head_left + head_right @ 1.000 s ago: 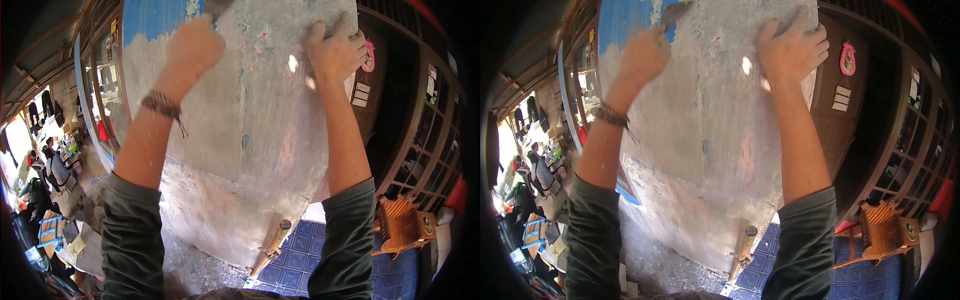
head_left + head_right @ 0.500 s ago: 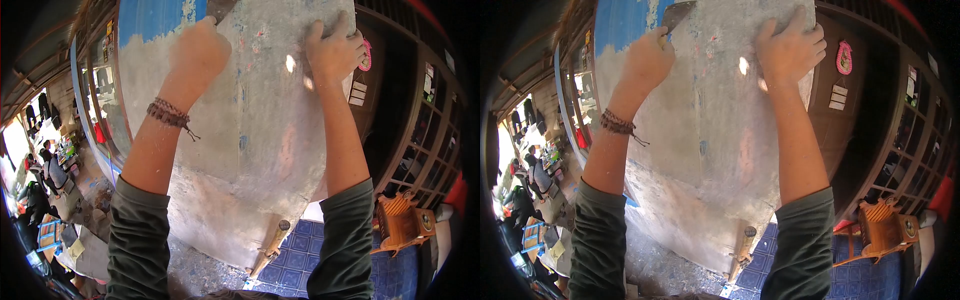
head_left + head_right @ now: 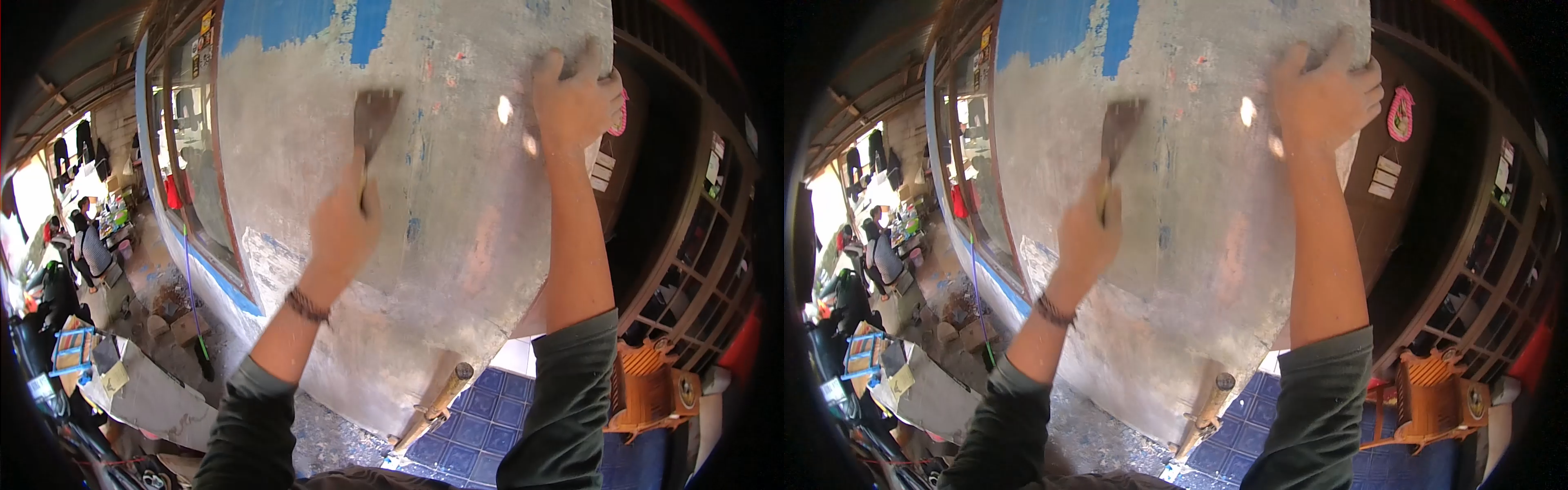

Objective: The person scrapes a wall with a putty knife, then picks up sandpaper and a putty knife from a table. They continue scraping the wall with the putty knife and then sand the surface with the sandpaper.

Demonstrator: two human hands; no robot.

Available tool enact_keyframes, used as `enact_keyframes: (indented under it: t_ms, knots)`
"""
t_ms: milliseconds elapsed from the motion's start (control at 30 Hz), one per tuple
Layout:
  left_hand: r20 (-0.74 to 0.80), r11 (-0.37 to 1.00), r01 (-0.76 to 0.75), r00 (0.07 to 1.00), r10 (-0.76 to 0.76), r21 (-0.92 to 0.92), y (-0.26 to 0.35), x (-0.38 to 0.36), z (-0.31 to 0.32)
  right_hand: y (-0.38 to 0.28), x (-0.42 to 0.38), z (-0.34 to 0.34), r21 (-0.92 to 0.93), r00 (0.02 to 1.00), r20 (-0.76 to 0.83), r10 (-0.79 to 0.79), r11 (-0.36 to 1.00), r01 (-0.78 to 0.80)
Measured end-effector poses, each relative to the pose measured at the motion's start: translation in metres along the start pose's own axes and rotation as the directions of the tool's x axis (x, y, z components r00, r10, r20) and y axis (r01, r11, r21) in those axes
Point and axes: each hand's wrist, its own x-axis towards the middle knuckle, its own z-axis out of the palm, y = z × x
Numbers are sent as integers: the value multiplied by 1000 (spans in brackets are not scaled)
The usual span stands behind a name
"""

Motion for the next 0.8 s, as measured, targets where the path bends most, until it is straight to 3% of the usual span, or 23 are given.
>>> enact_keyframes:
  t_ms: [200,367,533,633,700,800]
  knots:
    - [8,997,44,999,-44,-56,-33,-55,-10,1,-1,4,-64,997,5,-73,995,73]
    - [72,979,46,995,-62,199,-27,-6,-36,3,-6,-3,-191,994,82,-76,977,90]
    - [129,969,8,991,-41,246,-22,46,-57,6,-13,-9,-129,985,81,-155,978,164]
    - [72,950,-75,996,56,302,-24,95,-59,6,-15,-8,-139,986,67,-154,977,162]
    - [103,932,-155,986,128,326,-26,100,-68,6,-15,-9,-124,984,76,-159,978,167]
    - [160,951,-88,986,41,297,-23,63,-74,3,-15,-11,-119,988,83,-130,983,140]
